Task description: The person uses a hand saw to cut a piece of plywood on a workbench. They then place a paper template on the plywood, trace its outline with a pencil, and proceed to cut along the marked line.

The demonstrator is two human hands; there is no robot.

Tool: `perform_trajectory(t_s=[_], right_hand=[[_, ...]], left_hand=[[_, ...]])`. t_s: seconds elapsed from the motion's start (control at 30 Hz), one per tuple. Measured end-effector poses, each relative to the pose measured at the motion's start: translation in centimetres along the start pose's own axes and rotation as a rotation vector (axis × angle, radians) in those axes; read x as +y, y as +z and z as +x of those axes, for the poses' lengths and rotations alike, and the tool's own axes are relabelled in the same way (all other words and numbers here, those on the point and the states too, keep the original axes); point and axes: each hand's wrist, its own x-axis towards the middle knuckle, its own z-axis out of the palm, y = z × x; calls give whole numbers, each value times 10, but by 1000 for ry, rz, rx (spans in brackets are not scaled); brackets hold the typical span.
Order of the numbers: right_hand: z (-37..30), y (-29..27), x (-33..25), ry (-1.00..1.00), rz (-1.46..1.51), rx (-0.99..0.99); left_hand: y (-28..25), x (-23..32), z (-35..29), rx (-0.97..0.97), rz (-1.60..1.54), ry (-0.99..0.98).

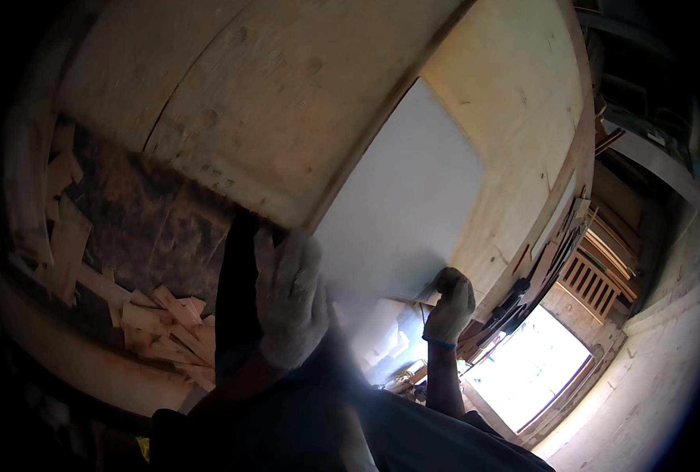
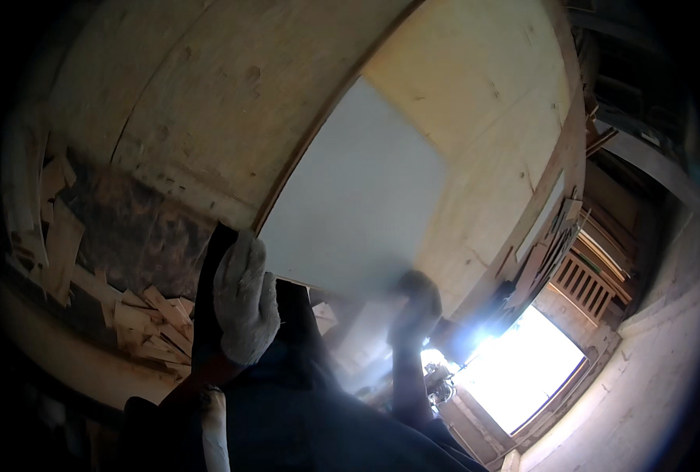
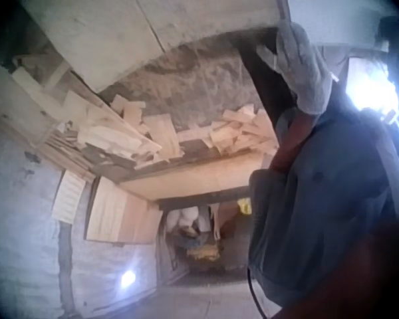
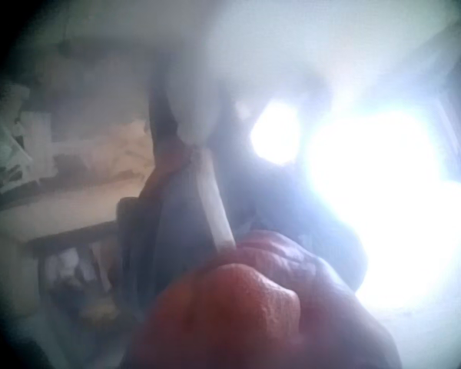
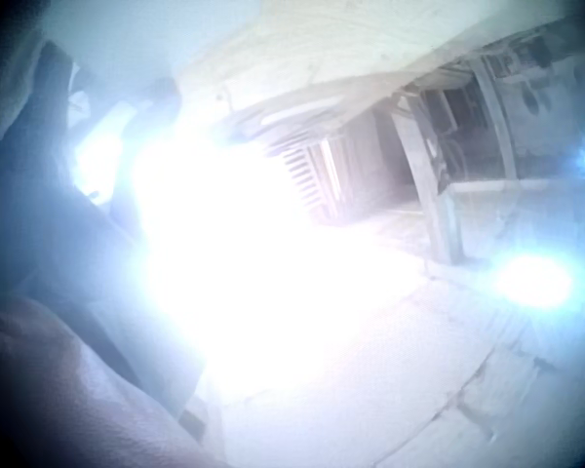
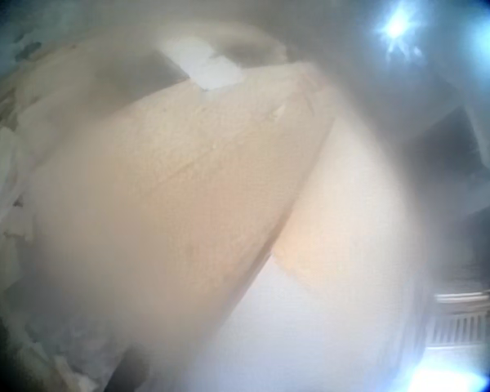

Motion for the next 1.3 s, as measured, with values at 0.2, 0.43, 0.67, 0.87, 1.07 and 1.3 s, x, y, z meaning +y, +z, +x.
perform_trajectory(t_s=[0.2,0.43,0.67,0.87,1.07,1.3], right_hand=[[5,-1,-1,-255,-275,-30],[0,-6,15,-263,-251,-58],[-4,1,-10,197,95,-25],[-2,15,2,76,78,59],[2,16,9,40,15,68],[-4,21,15,-100,88,98]], left_hand=[[3,-5,1,37,-16,40],[1,-5,-2,30,3,17],[-4,-7,3,-31,-45,-14],[-35,-13,32,-222,-78,26],[-54,-50,46,-233,-269,192],[-65,-33,61,-270,-258,171]])
